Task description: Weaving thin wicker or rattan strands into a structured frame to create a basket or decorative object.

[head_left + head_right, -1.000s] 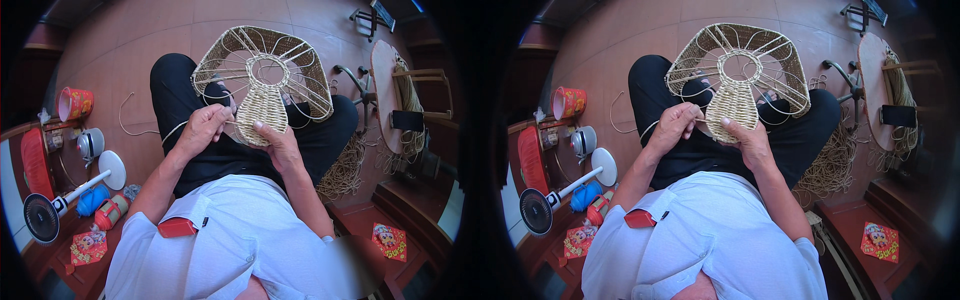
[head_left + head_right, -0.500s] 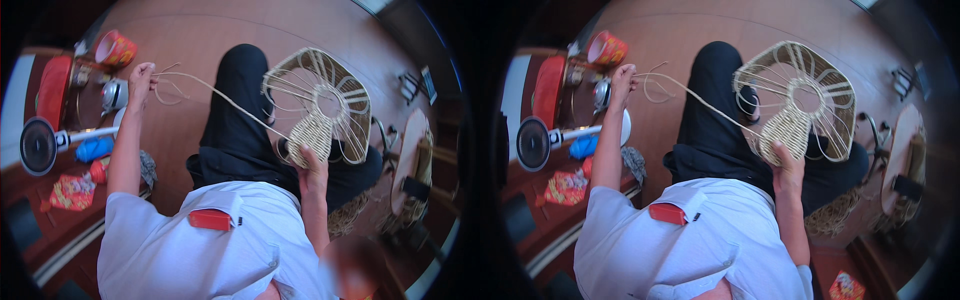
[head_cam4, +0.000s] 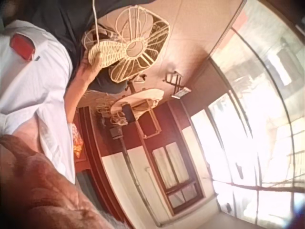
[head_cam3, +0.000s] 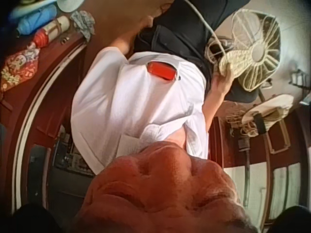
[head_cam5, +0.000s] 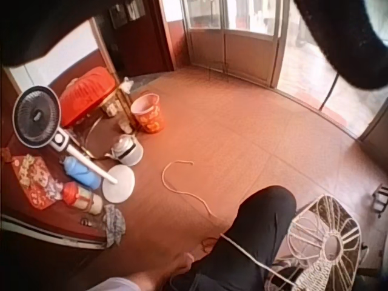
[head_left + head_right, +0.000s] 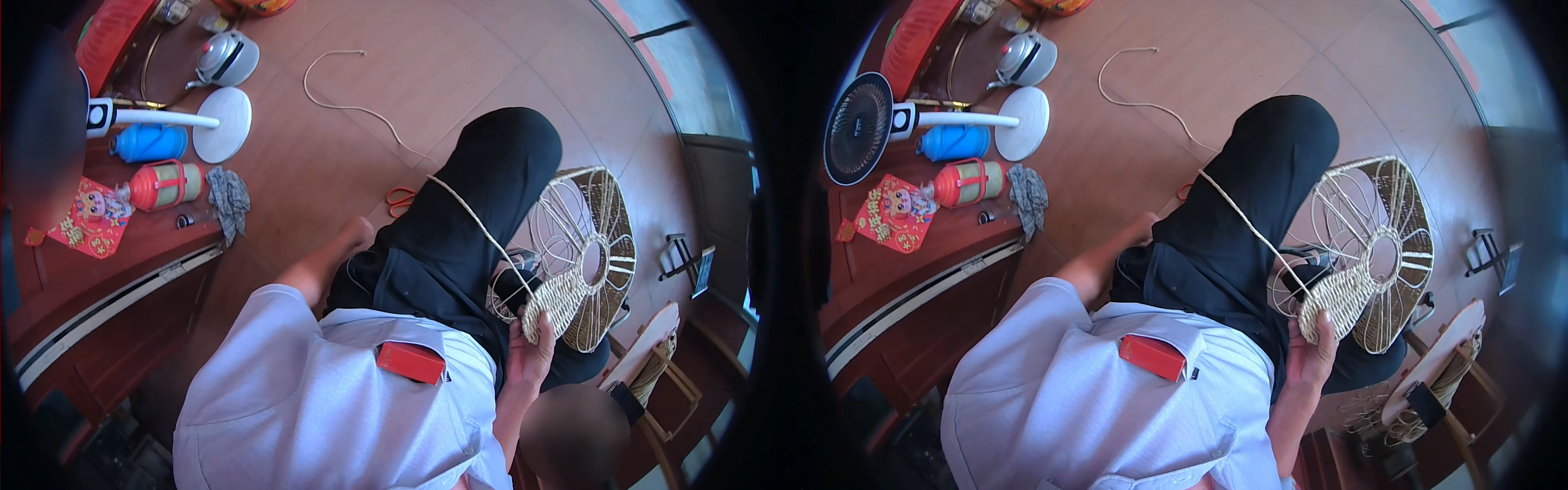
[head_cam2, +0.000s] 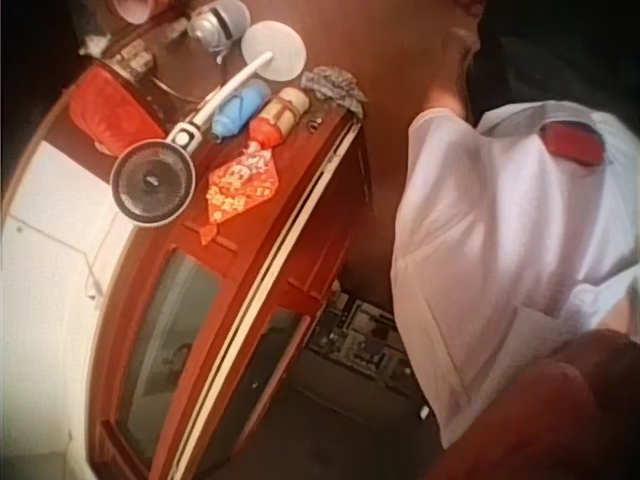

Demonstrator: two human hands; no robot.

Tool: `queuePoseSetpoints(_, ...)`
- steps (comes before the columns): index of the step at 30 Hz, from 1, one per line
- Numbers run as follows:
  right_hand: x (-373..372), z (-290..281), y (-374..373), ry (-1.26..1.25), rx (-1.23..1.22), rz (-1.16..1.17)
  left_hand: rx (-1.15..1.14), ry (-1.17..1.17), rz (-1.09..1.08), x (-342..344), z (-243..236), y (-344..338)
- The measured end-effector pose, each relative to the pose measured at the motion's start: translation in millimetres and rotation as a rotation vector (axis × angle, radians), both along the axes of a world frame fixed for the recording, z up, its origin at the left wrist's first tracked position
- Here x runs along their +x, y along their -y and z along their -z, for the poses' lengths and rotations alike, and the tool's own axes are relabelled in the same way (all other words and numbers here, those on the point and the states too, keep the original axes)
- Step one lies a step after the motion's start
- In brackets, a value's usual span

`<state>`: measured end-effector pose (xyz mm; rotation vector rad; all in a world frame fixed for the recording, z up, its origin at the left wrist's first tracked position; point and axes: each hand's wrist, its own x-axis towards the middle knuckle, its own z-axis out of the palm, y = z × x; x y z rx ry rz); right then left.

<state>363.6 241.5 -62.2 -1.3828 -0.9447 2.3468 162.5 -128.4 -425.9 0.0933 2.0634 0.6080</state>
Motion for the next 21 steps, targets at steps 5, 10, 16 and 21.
queuePoseSetpoints(5,4,-10,-1,0.060,0.027,-0.015,0.101,-0.205,0.056,40,18,-33)
queuePoseSetpoints(10,5,-20,-2,0.135,0.035,0.000,-0.058,-0.388,-0.167,28,47,-57)
queuePoseSetpoints(16,5,-37,5,0.080,-0.003,-0.055,0.130,-0.378,-0.098,-4,73,-61)
queuePoseSetpoints(21,14,-51,11,0.101,-0.021,0.011,0.003,-0.296,-0.014,-9,64,-35)
